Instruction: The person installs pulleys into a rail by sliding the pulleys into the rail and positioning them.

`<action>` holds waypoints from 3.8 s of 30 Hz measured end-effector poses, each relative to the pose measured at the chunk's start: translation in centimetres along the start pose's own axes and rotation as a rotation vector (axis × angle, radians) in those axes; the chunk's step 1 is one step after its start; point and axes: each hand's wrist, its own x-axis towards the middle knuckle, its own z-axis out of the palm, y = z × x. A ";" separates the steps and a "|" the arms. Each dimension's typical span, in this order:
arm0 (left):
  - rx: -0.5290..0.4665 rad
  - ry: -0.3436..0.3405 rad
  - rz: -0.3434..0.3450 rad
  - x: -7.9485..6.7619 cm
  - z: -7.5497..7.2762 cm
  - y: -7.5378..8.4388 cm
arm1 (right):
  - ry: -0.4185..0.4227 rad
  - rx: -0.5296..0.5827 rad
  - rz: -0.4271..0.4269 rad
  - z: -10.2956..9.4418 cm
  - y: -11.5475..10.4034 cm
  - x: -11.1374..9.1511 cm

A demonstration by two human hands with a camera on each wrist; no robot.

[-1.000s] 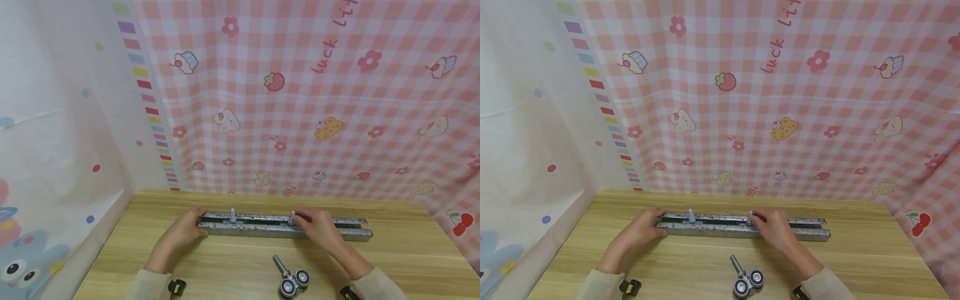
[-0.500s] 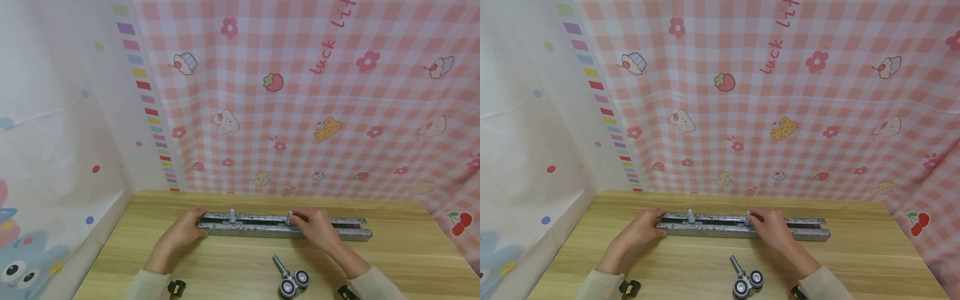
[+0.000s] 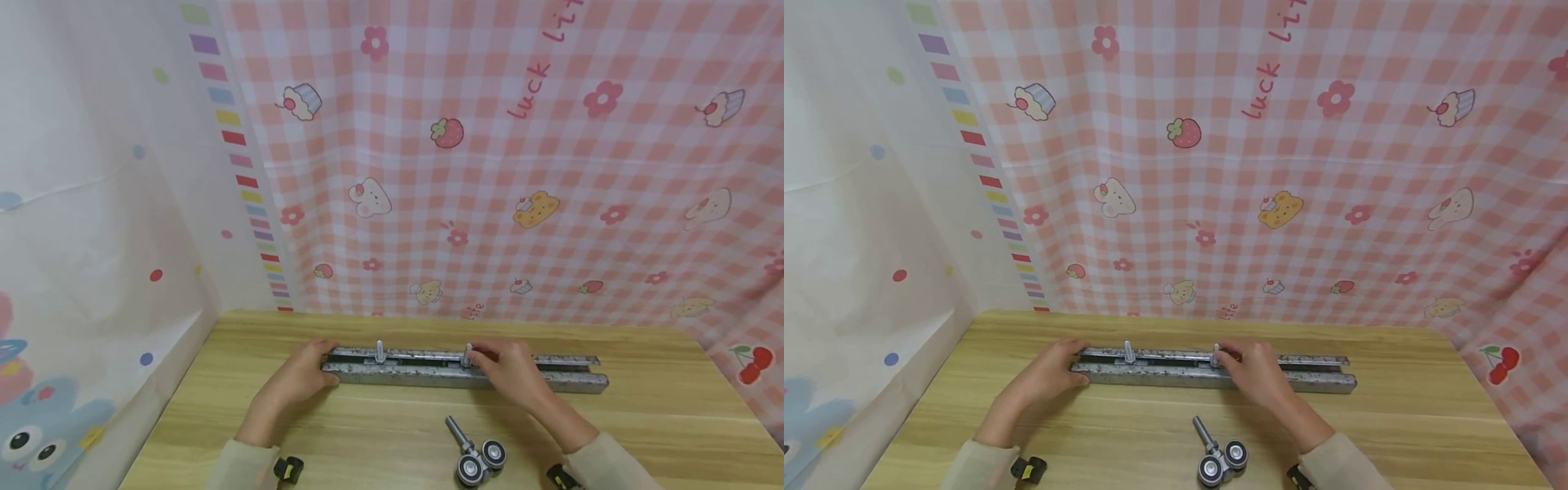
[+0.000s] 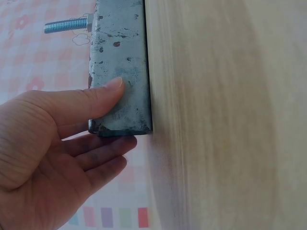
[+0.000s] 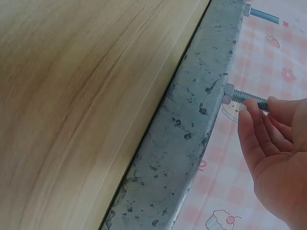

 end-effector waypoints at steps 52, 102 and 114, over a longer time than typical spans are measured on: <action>0.007 0.011 0.020 0.2 0.1 -0.2 | -0.635 -0.296 -0.333 2.0 -3.2 -2.4; -0.003 0.007 0.015 0.0 -0.1 0.2 | -0.620 0.274 0.096 -1.1 -3.5 -3.7; -0.009 0.002 0.007 -0.1 0.0 0.0 | -0.599 0.327 0.106 -3.2 -3.9 -6.3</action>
